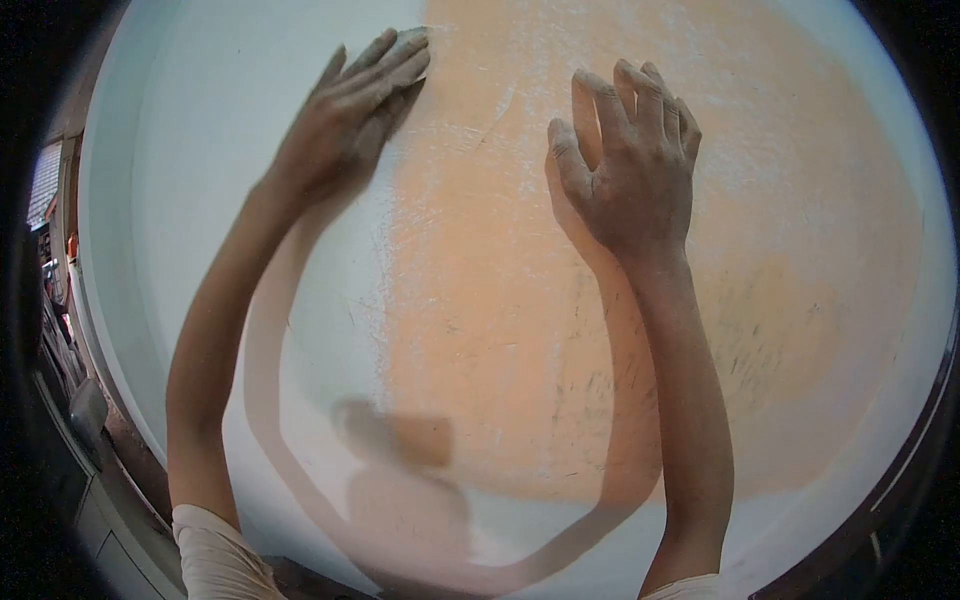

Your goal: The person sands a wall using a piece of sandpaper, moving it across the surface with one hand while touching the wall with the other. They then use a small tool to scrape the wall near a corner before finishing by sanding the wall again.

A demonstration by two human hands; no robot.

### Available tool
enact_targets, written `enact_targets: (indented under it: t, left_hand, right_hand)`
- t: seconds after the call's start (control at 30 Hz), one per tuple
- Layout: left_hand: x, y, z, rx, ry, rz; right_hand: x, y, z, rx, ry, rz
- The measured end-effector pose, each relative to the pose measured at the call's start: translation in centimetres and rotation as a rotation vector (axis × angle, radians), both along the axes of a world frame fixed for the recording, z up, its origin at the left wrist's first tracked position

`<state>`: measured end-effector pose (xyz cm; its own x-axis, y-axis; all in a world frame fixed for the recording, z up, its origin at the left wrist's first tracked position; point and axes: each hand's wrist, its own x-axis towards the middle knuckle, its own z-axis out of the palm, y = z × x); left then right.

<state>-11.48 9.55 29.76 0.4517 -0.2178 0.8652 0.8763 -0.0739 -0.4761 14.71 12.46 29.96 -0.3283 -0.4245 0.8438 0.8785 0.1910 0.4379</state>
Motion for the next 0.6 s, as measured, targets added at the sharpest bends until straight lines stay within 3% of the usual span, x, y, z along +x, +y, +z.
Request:
enact_targets:
  t: [0.1,0.17,0.23,0.27,0.33,0.37,0.43,0.53,0.57,0.6]
  left_hand:
    - [-0.4,-1.3,4.8,-0.204,-0.101,-0.137]
    - [2.4,-4.5,7.0,-0.361,-0.336,-0.171]
    - [2.0,-3.0,8.2,-0.299,-0.285,-0.114]
    - [1.6,-2.2,8.5,-0.268,-0.257,-0.085]
    - [0.5,-2.1,5.5,-0.430,-0.213,-0.335]
    - [-0.7,1.0,4.9,0.016,0.035,-0.117]
    - [-1.3,0.3,1.7,-0.047,0.104,-0.013]
    - [-1.7,-0.3,4.5,-0.036,0.095,0.073]
    - [-1.2,-0.6,5.9,-0.117,-0.010,-0.132]
    - [-0.1,-2.2,7.6,-0.248,-0.086,-0.093]
  right_hand:
    - [0.1,0.0,0.0,0.009,-0.008,-0.004]
    - [0.1,0.2,-0.2,0.003,-0.012,0.004]
    - [0.3,0.3,-0.1,0.000,-0.018,0.010]
    - [0.3,0.2,-0.1,-0.001,-0.014,-0.001]
    - [0.2,0.3,-0.1,-0.004,-0.004,-0.015]
    - [0.2,0.1,0.0,-0.011,-0.007,-0.015]
    - [0.2,-0.1,0.0,-0.018,-0.003,-0.013]
    - [0.1,0.0,0.0,-0.012,0.000,-0.012]
    - [0.1,0.1,0.0,-0.008,-0.001,-0.006]
    - [0.2,0.2,-0.1,-0.006,-0.003,-0.001]
